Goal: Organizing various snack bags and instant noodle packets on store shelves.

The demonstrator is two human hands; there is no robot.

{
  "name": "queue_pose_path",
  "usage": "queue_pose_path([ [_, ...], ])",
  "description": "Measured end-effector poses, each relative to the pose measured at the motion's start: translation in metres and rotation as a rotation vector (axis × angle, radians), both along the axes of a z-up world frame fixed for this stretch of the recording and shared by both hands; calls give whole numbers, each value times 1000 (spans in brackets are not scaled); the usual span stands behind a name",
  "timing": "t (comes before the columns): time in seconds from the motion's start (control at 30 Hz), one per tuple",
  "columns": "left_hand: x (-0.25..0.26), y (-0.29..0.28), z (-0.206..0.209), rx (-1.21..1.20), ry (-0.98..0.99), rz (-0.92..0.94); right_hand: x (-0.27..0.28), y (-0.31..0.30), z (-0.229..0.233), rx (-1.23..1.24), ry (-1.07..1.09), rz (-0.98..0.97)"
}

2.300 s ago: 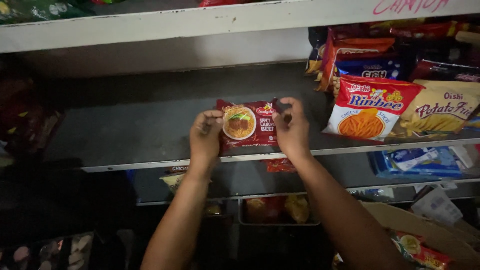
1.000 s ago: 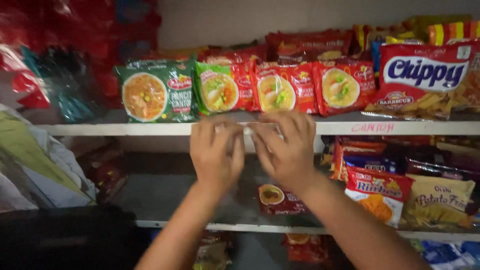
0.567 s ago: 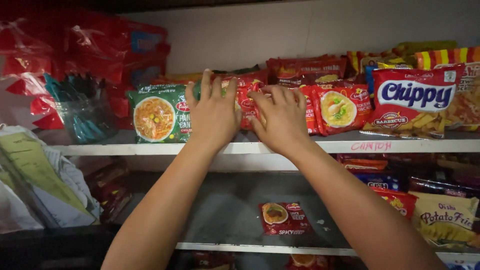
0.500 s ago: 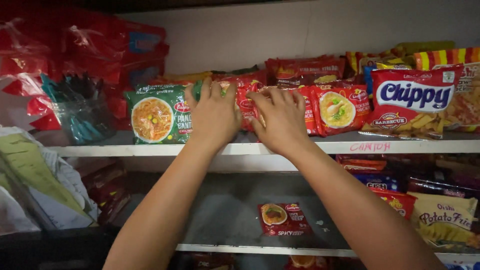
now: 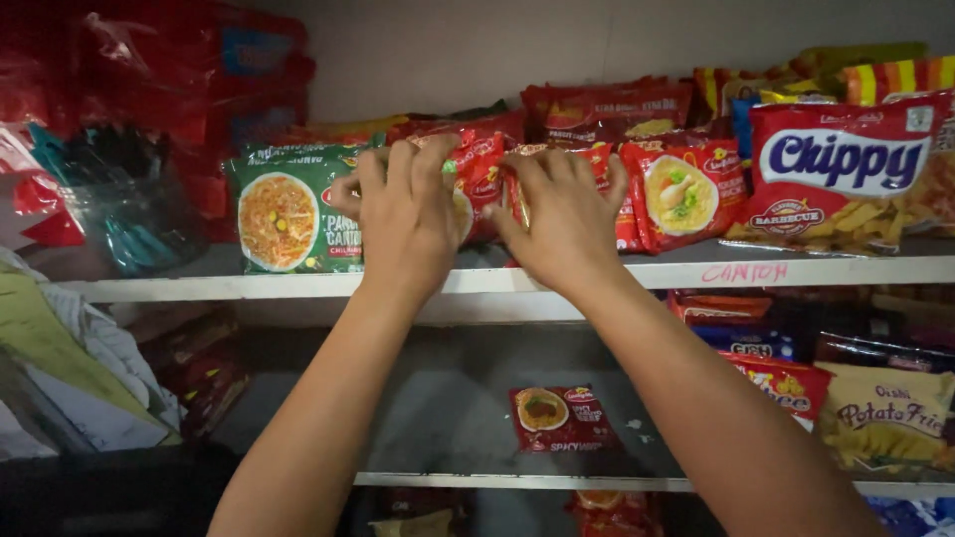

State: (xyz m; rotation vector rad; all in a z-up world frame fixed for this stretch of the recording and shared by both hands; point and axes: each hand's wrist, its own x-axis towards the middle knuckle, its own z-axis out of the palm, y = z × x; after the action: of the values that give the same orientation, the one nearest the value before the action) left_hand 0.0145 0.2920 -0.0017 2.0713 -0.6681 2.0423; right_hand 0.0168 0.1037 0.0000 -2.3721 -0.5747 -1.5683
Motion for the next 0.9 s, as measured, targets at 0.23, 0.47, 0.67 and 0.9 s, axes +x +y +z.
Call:
queue_pose_path([
  [0.23,-5,11,-6,68,-223,-202,-12,-3,6,-24,29,76],
  [0.47,2,16,-13,81,-388,-332,-21,-13,-1,-96,-146,442],
  [0.67,2,18,-26,-103,-352,-426,-16,-20,-12,-46,-59,458],
  [0.9,-4,6,-41,-140,-149,-933,-29,-20,-25,27,-256,499],
])
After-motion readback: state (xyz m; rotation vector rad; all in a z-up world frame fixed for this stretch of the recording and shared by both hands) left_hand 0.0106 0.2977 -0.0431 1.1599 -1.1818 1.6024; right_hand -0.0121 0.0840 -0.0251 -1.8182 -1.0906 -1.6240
